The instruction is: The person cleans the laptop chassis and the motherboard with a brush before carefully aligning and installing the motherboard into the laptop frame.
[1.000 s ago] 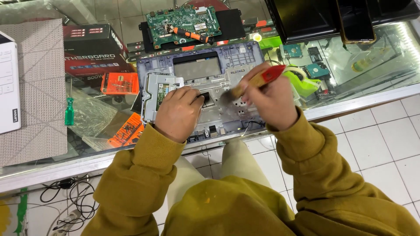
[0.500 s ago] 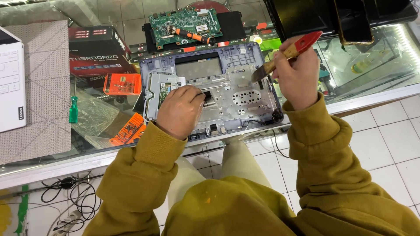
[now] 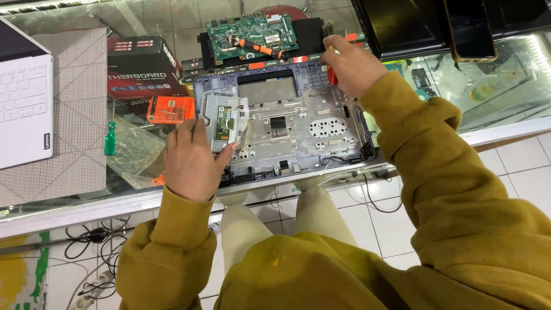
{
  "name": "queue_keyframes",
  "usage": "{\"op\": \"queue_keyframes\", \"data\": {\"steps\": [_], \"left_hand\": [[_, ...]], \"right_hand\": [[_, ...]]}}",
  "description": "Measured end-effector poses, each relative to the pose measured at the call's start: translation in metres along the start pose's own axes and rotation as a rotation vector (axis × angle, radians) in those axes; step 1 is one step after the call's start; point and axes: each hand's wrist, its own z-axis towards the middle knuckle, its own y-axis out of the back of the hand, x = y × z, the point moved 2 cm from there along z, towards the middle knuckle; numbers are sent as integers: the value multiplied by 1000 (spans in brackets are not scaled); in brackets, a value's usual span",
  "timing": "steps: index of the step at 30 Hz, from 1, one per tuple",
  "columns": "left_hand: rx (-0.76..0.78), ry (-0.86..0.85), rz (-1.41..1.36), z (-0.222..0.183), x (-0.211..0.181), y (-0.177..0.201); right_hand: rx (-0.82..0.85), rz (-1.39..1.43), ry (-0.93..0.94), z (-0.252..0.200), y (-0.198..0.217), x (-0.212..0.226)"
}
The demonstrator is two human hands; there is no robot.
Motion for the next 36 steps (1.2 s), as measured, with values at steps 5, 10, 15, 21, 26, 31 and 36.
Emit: {"op": "queue_keyframes", "data": {"steps": [5, 10, 15, 21, 26, 31, 36], "left_hand": [[109, 56, 31, -8, 8, -8], [56, 24, -32, -10, 14, -20], [98, 49, -133, -9, 16, -23], [104, 83, -237, -8, 19, -19], [42, 142, -332, -13, 17, -22], [29, 241, -521, -19, 21, -24], [-50, 195, -589, -22, 25, -25]], "right_hand": [[55, 163, 24, 12, -9, -25], [194, 185, -96, 29, 18, -13], [118, 36, -126, 56, 38, 23], [69, 90, -71, 109, 5, 42], [242, 243, -197, 138, 6, 48], [379, 198, -260, 142, 9, 61], [202, 224, -105, 141, -4, 56]]}}
